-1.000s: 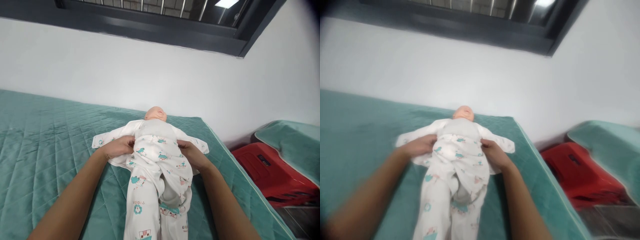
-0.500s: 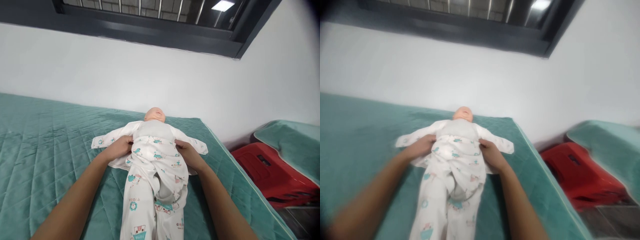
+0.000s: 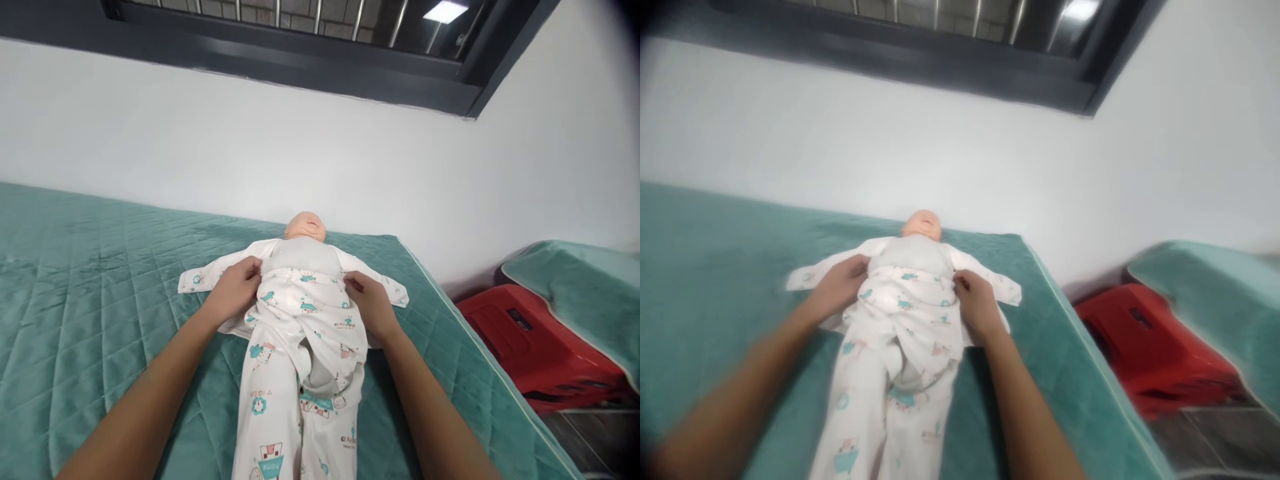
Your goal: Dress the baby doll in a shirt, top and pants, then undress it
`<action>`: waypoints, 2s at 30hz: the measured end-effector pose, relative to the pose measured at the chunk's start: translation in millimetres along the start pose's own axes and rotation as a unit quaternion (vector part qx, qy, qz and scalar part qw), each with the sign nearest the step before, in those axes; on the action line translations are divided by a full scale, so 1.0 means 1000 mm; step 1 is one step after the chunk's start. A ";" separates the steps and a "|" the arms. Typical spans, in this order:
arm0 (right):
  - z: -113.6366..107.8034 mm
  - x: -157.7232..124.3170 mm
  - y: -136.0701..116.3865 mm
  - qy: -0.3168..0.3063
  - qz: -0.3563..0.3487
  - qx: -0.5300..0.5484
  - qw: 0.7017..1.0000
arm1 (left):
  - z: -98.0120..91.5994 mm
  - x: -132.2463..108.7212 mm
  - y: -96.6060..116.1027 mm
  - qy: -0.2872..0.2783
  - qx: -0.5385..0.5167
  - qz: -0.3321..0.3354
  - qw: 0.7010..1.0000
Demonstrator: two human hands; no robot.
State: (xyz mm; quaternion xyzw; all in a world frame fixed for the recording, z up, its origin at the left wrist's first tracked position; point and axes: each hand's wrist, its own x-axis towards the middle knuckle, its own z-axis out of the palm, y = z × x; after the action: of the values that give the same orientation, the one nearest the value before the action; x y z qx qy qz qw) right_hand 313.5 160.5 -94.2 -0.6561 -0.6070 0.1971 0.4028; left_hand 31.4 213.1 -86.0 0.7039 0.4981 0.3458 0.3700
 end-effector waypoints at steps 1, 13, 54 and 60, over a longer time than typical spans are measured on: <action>-0.001 -0.001 -0.003 0.032 0.002 0.000 0.999 | 0.000 -0.001 0.001 0.035 -0.011 -0.006 0.999; -0.005 -0.010 -0.035 -0.086 -0.180 0.109 0.974 | -0.007 -0.006 0.018 -0.080 -0.030 0.124 0.989; 0.035 0.035 -0.002 0.128 -0.026 0.090 0.987 | 0.022 0.027 0.007 0.045 -0.025 0.139 0.989; 0.029 0.047 0.004 0.081 -0.154 -0.025 0.985 | 0.017 0.036 -0.004 0.045 0.062 0.224 0.971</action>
State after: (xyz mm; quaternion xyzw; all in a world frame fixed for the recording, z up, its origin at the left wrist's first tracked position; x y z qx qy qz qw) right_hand 303.0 213.8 -103.4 -0.5784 -0.6710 0.0642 0.4595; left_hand 53.9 245.3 -93.1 0.8032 0.3641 0.4194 0.2155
